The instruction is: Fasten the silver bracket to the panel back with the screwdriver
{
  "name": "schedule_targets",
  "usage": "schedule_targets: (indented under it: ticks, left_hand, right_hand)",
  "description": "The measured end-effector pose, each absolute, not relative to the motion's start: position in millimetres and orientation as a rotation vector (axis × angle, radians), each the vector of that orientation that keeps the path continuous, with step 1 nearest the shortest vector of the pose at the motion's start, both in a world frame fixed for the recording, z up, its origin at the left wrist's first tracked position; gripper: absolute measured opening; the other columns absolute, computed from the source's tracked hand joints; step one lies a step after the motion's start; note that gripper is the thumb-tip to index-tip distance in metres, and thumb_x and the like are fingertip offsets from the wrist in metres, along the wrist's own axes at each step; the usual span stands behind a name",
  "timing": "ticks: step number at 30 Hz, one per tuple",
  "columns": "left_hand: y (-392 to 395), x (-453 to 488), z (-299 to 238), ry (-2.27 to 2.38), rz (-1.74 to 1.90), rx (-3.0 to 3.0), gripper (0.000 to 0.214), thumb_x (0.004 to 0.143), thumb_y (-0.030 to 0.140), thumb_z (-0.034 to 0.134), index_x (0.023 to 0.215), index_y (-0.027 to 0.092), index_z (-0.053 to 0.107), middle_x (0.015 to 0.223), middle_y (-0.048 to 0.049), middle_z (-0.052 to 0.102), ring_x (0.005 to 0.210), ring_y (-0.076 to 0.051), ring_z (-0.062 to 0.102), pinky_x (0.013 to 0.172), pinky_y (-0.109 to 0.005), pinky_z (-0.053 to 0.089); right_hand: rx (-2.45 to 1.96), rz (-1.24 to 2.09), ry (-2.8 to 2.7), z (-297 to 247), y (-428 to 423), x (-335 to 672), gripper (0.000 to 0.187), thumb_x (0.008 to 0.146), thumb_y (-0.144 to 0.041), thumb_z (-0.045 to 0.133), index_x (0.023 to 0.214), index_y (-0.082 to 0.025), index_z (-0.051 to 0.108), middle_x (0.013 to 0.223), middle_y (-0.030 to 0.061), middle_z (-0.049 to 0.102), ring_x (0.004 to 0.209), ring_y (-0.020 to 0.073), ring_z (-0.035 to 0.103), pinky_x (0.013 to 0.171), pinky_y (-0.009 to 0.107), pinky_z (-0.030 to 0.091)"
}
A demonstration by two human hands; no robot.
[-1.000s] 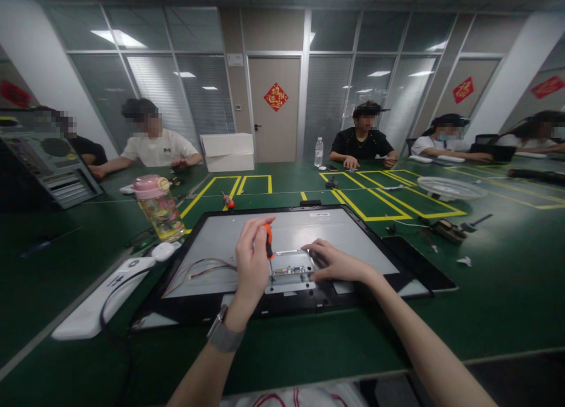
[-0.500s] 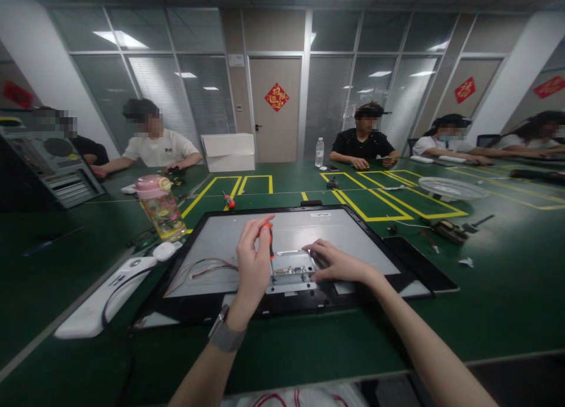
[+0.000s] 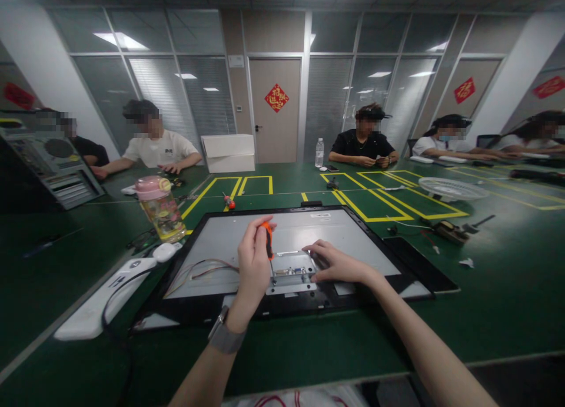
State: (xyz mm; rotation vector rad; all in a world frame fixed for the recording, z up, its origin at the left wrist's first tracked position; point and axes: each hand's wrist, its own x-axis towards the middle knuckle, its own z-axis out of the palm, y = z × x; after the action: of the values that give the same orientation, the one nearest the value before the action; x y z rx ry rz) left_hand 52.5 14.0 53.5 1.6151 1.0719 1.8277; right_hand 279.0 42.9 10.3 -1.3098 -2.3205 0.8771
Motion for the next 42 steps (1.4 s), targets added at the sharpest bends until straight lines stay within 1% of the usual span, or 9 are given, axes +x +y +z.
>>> schedule_targets:
  ticks: [5,11,16,22,27,32,34,38,42]
  left_hand:
    - [14.1,52.4,55.0,1.142,1.899,1.765,0.019,0.089,0.032,0.056,0.094,0.021,0.070,0.091,-0.0039,0.056,0.082,-0.015,0.057,0.077,-0.028,0.048]
    - [12.5,51.4,56.9,1.113,1.862,1.720,0.027,0.096,0.027,0.041,0.099,0.021,0.066,0.093,-0.0049,0.063,0.090,-0.017,0.059,0.083,-0.030,0.046]
    - [13.1,51.9,56.0,1.118,1.880,1.790,0.016,0.088,0.031,0.059,0.095,0.021,0.069,0.091,-0.0035,0.057,0.082,-0.015,0.056,0.076,-0.028,0.047]
    - [13.4,51.2,56.2,1.082,1.795,1.682,0.027,0.096,0.027,0.040,0.106,0.020,0.065,0.091,-0.0045,0.064,0.089,-0.016,0.060,0.081,-0.029,0.046]
    - [13.7,52.3,55.7,1.124,1.841,1.779,0.018,0.090,0.031,0.055,0.097,0.020,0.067,0.094,-0.0037,0.059,0.085,-0.015,0.057,0.078,-0.027,0.045]
    - [12.5,52.3,55.7,1.103,1.796,1.675,0.027,0.097,0.028,0.038,0.105,0.020,0.062,0.091,-0.0040,0.063,0.087,-0.015,0.059,0.079,-0.028,0.045]
    - [12.7,52.1,55.9,1.089,1.814,1.668,0.024,0.096,0.029,0.041,0.099,0.020,0.063,0.091,-0.0041,0.062,0.088,-0.016,0.059,0.080,-0.028,0.046]
    - [13.4,52.4,56.9,1.117,1.896,1.771,0.014,0.088,0.030,0.057,0.089,0.020,0.067,0.091,-0.0034,0.057,0.085,-0.015,0.056,0.077,-0.026,0.046]
    - [13.0,52.0,56.6,1.118,1.843,1.730,0.023,0.095,0.029,0.044,0.098,0.019,0.065,0.091,-0.0045,0.062,0.087,-0.016,0.060,0.079,-0.028,0.046]
  right_hand:
    - [-1.317,0.890,-2.304,12.0,41.3,278.0,0.070,0.070,-0.036,0.077,0.133,-0.024,0.049,0.121,0.0066,0.045,0.111,0.0248,0.049,0.099,0.036,0.042]
    - [-1.313,0.897,-2.302,12.6,40.7,278.7,0.071,0.070,-0.038,0.077,0.134,-0.023,0.049,0.123,0.0071,0.044,0.114,0.0258,0.048,0.102,0.037,0.039]
    - [-1.326,0.894,-2.300,13.7,39.8,277.8,0.069,0.070,-0.036,0.076,0.133,-0.024,0.050,0.121,0.0066,0.045,0.110,0.0252,0.050,0.098,0.036,0.042]
    - [-1.317,0.893,-2.304,13.1,40.2,277.8,0.070,0.071,-0.036,0.077,0.133,-0.023,0.049,0.121,0.0070,0.045,0.111,0.0251,0.049,0.100,0.036,0.041]
    - [-1.325,0.871,-2.310,13.9,39.7,277.3,0.070,0.070,-0.036,0.077,0.134,-0.023,0.049,0.122,0.0072,0.045,0.111,0.0252,0.049,0.100,0.036,0.041]
    - [-1.324,0.881,-2.305,13.5,39.7,277.3,0.071,0.070,-0.038,0.077,0.134,-0.023,0.049,0.122,0.0070,0.045,0.113,0.0258,0.048,0.100,0.036,0.040]
    - [-1.318,0.884,-2.309,13.2,39.9,277.9,0.071,0.071,-0.038,0.076,0.134,-0.024,0.049,0.122,0.0068,0.045,0.113,0.0258,0.048,0.100,0.037,0.040]
    - [-1.316,0.877,-2.313,14.6,39.3,278.5,0.070,0.071,-0.037,0.076,0.134,-0.024,0.049,0.122,0.0071,0.045,0.113,0.0260,0.048,0.101,0.037,0.040]
    - [-1.324,0.895,-2.302,16.6,38.5,277.0,0.070,0.071,-0.036,0.076,0.134,-0.022,0.049,0.123,0.0075,0.044,0.115,0.0260,0.047,0.102,0.037,0.039]
